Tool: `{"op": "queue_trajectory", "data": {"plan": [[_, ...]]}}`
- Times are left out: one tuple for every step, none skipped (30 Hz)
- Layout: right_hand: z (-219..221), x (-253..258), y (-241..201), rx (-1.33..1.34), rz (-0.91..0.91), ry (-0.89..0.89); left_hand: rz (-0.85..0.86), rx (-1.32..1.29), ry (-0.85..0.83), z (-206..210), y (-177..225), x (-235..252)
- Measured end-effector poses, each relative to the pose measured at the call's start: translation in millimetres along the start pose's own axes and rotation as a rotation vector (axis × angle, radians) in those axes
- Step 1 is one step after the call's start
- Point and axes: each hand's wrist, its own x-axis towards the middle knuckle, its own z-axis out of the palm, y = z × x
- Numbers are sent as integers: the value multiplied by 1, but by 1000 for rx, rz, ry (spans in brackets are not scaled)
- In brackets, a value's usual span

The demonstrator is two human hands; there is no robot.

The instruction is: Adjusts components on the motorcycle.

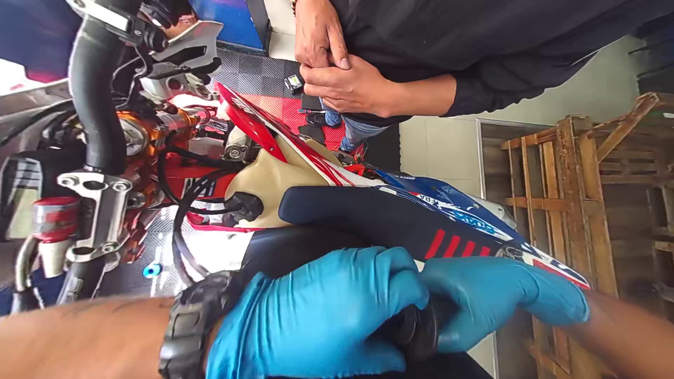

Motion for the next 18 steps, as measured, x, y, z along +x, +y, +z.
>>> {"op": "queue_trajectory", "data": {"plan": [[-1,-2,0,0,-5,1,-49,40,46,2,6,-2],[-2,-4,0,6,-12,2,-103,94,85,4,11,-4],[-2,-5,1,16,-23,7,-149,159,120,6,14,-8],[1,-6,3,36,-31,38,-182,228,153,8,16,-12],[5,-7,4,64,-17,84,-204,292,184,9,17,-17],[9,-8,3,94,13,129,-214,338,211,9,20,-22],[12,-10,0,107,53,187,-211,369,226,6,23,-26],[14,-12,-3,114,76,240,-195,370,224,3,27,-31],[15,-15,-5,122,75,295,-169,329,219,1,32,-36],[15,-19,-5,147,60,326,-137,282,218,0,36,-41],[14,-22,-3,185,35,335,-104,257,217,1,38,-44],[12,-26,0,191,-5,336,-86,256,216,1,38,-45],[10,-29,4,191,-47,313,-88,254,217,2,39,-45],[8,-32,6,185,-71,300,-95,247,218,4,38,-43],[8,-34,6,181,-78,292,-102,242,218,6,38,-40],[7,-35,5,174,-80,285,-105,235,218,7,37,-36],[6,-36,4,166,-83,278,-110,232,216,8,36,-32],[6,-37,3,162,-81,273,-115,224,210,9,35,-29]]}}
